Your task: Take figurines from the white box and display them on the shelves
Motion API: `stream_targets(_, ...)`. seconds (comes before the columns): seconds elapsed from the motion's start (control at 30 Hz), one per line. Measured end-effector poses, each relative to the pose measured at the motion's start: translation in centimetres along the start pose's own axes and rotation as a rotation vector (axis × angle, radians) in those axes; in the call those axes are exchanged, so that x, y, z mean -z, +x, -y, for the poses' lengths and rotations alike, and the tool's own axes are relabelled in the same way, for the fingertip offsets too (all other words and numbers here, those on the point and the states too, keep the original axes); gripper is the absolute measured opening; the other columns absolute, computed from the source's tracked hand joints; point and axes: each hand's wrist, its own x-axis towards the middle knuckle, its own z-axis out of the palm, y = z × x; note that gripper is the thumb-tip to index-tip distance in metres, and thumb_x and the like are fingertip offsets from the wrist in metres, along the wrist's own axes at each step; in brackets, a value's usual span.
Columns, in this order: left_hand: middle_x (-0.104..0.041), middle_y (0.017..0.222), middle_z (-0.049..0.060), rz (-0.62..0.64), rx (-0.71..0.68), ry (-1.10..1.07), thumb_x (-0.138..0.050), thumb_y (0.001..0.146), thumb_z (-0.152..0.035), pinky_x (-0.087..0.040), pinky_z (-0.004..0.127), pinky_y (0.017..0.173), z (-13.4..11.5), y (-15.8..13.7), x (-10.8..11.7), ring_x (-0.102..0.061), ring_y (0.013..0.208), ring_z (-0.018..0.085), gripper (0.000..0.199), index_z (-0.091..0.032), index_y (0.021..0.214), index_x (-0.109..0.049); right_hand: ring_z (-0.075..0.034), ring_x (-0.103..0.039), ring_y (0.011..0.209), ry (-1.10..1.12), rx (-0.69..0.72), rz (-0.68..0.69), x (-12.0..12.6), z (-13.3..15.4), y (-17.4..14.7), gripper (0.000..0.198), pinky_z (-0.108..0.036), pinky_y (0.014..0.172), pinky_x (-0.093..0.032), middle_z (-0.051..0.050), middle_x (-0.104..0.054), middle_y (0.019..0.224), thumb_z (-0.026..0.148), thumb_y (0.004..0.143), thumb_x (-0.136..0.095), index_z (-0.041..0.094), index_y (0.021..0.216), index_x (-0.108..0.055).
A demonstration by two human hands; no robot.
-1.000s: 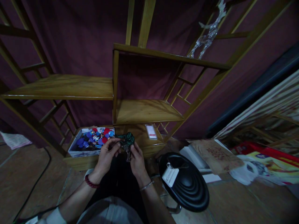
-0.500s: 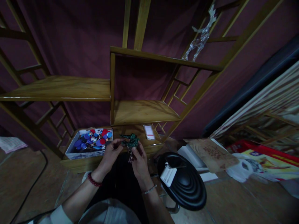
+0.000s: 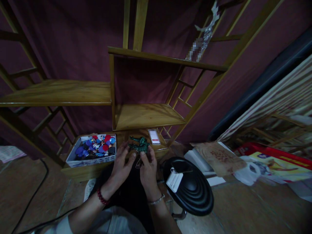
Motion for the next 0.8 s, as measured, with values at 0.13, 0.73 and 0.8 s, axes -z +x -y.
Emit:
stream_targets(0.13, -0.041, 0.134, 0.008, 0.029, 0.012, -0.029, -0.052, 0.079, -0.034, -0.021, 0.044, 0.106, -0.9, -0.5, -0.3, -0.028, 0.128, 0.021, 0.039, -0.023, 0.116, -0.053, -0.017, -0.053, 0.098, -0.052, 0.079, 0.014, 0.2, 0.2, 0.0, 0.040, -0.034, 0.086, -0.042, -0.005, -0.057, 0.108, 0.033, 0.073, -0.060, 0.020, 0.109, -0.049)
stream_targets(0.73, -0.059, 0.107, 0.006, 0.067, 0.097, -0.297, -0.057, 0.075, -0.030, -0.036, 0.032, 0.094, -3.9, -0.2, -1.7, -0.050, 0.105, 0.019, 0.023, -0.020, 0.095, -0.062, -0.016, -0.051, 0.097, -0.245, 0.246, -0.052, 0.3, -0.2, -0.2, 0.038, -0.033, 0.088, -0.040, -0.005, -0.054, 0.104, 0.027, 0.073, -0.059, 0.021, 0.106, -0.042)
stream_targets(0.8, -0.060, 0.105, 0.006, 0.070, 0.135, -0.351, -0.056, 0.075, -0.030, -0.037, 0.032, 0.093, -4.2, 0.0, -1.9, -0.052, 0.102, 0.019, 0.025, -0.019, 0.097, -0.061, -0.017, -0.051, 0.098, -0.264, 0.260, -0.064, 0.3, 0.0, -0.2, 0.038, -0.034, 0.089, -0.039, -0.005, -0.053, 0.103, 0.028, 0.073, -0.059, 0.021, 0.106, -0.041)
